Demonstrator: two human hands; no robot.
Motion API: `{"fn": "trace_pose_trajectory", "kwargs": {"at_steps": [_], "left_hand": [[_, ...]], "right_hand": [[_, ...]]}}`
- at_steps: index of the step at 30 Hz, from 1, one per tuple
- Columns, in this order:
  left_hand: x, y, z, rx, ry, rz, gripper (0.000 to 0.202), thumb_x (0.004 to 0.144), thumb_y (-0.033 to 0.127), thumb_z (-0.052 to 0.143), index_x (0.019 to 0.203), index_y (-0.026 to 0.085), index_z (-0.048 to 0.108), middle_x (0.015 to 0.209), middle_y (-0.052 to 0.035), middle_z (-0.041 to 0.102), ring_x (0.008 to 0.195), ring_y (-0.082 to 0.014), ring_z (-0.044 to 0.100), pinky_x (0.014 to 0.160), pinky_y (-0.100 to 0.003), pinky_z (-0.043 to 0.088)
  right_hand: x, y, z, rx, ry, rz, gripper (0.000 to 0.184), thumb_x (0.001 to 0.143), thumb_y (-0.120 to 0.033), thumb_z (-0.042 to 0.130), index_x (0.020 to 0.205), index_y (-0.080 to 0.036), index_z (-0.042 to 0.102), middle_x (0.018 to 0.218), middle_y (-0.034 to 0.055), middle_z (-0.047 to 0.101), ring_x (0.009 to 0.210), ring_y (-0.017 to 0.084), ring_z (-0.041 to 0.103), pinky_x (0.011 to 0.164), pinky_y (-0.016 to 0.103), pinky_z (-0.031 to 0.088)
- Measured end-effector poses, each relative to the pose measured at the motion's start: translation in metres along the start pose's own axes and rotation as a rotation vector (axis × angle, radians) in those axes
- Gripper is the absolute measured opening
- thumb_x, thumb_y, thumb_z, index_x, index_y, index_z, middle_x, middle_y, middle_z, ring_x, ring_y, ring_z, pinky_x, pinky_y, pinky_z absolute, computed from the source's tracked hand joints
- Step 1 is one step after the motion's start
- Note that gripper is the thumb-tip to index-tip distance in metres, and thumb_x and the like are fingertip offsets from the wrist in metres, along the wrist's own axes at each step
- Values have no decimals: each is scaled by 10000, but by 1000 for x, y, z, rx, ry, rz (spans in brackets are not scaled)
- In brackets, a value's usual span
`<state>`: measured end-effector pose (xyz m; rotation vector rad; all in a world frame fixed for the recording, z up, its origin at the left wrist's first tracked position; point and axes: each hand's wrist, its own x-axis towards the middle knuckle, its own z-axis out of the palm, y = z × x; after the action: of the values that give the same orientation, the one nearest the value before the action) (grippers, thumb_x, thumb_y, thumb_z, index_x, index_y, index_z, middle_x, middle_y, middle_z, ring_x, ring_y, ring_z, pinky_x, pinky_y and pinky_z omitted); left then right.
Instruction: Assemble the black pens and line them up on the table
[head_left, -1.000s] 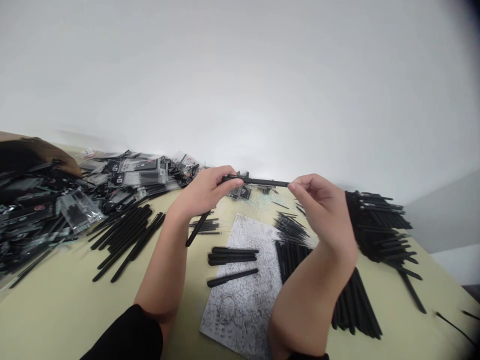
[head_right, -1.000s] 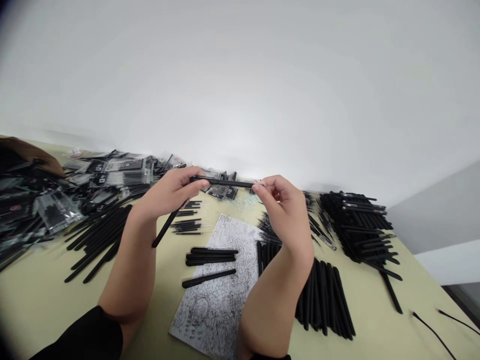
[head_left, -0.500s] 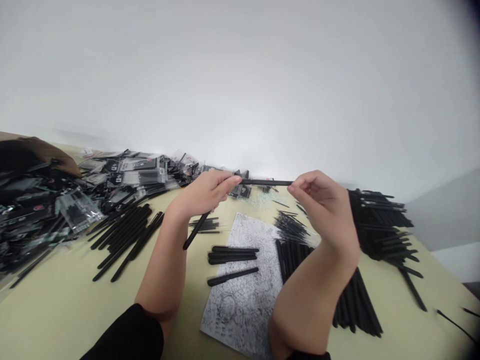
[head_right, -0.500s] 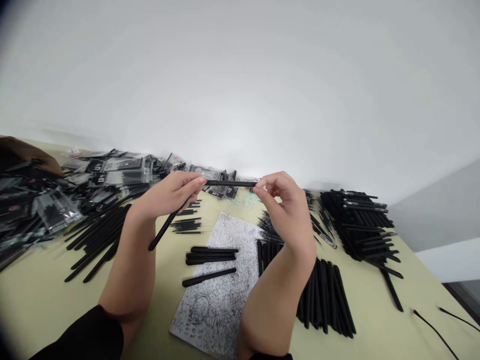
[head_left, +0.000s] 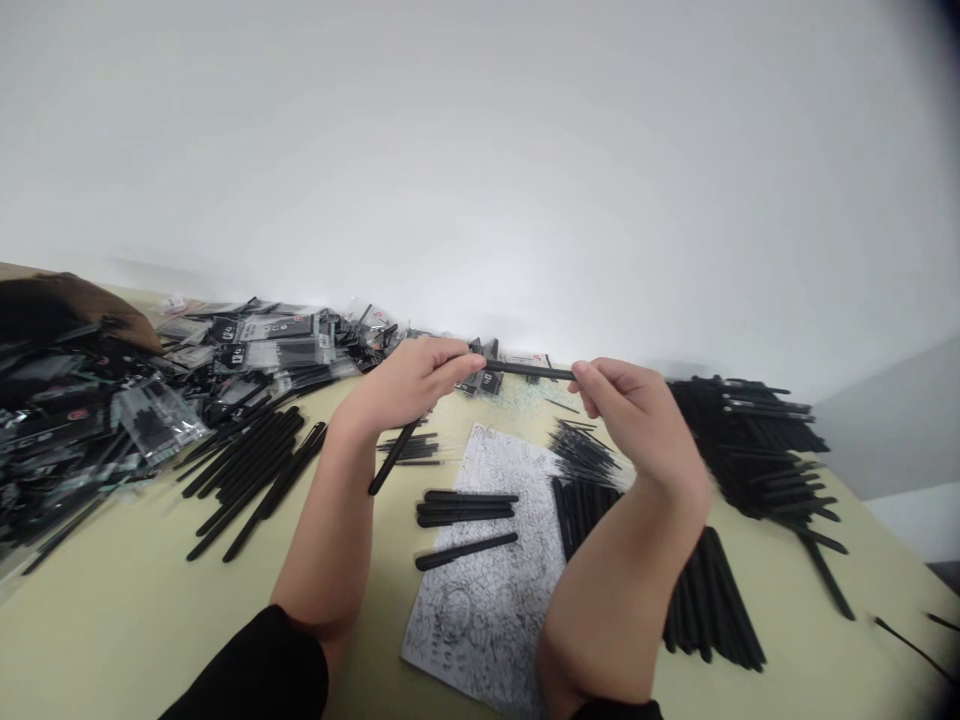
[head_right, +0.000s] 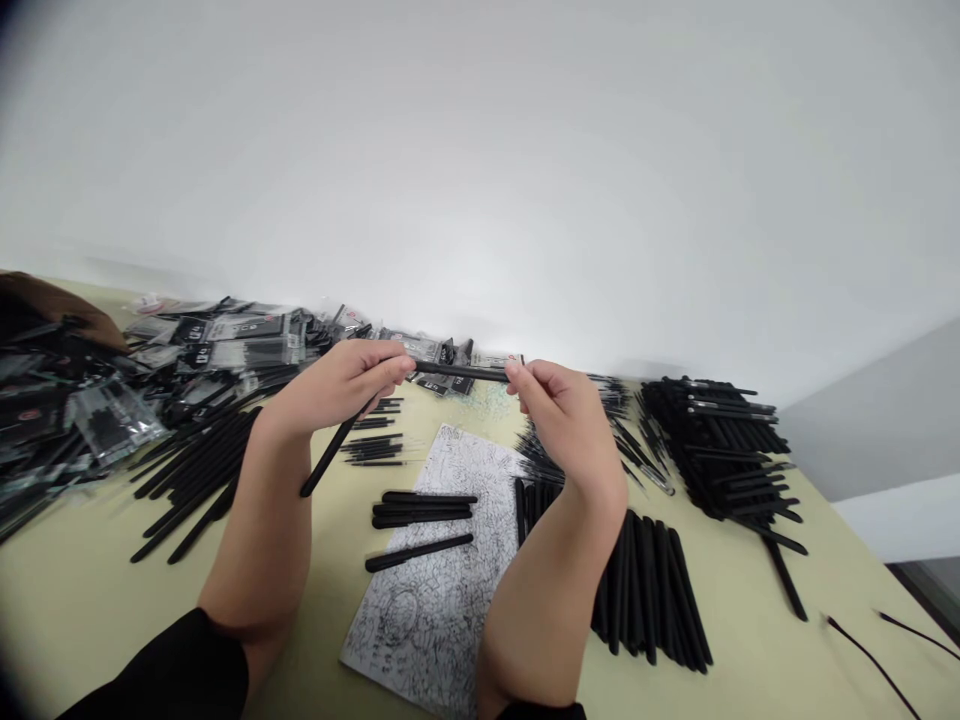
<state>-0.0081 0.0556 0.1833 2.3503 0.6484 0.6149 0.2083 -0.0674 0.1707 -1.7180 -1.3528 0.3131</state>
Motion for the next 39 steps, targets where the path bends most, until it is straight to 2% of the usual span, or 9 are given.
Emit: {"fn": "trace_pose_trajectory", "kwargs": {"at_steps": [3,6,12,18,21,24,29,33,39], "left_hand": [[2,-4,1,25,-2,6,386,967,387,388,638,190,431,589,20,479,529,-94,436,536,-238,338],[5,-8,3,37,-14,4,379,967,387,389,655,186,463,599,17,498,550,-99,452,550,-235,348],[5,-9,3,41,-6,-4,382,967,404,390,673,183,496,604,21,497,559,-101,454,559,-234,353],[8,-7,9,58,-41,41,358,947,414,449,707,175,562,659,11,553,613,-104,477,608,-237,357],[10,-5,18,63,-52,63,367,947,452,461,742,176,592,700,2,599,651,-114,500,627,-243,359],[13,-3,28,70,-36,63,350,945,461,473,792,182,620,752,-5,641,674,-121,519,635,-249,357],[15,1,38,55,-23,88,294,957,359,452,798,197,638,750,4,656,656,-115,523,615,-246,348],[14,3,36,54,2,80,186,931,297,492,859,205,638,789,11,676,668,-112,534,633,-245,361],[10,6,26,59,55,56,134,884,315,585,968,238,655,688,43,624,623,-101,525,599,-232,343]], "right_hand": [[1,2,0,91,0,-29,243,857,-421,617,777,-194,645,661,1,588,585,125,524,565,276,419],[2,6,0,114,30,-61,203,822,-391,665,913,-209,664,777,14,637,652,136,574,627,298,460],[2,8,0,88,49,-40,232,819,-427,676,898,-211,651,856,32,661,684,140,586,643,306,467],[4,5,6,10,71,-29,318,884,-506,576,914,-205,671,899,65,705,778,183,628,678,319,471],[4,-2,12,-38,6,-73,298,911,-483,546,901,-216,680,907,47,712,836,186,630,729,315,455],[7,-10,21,-41,-138,-114,309,949,-459,485,862,-223,666,911,22,706,854,172,616,765,303,434],[12,-10,36,-45,-400,-56,482,975,-576,350,817,-209,620,785,28,663,720,169,591,665,305,416],[13,-11,39,-97,-417,48,592,964,-654,270,752,-210,598,667,20,585,636,167,540,616,308,380],[14,-10,36,-77,-372,39,602,940,-690,288,784,-210,617,733,35,607,712,193,562,650,315,384]]}}
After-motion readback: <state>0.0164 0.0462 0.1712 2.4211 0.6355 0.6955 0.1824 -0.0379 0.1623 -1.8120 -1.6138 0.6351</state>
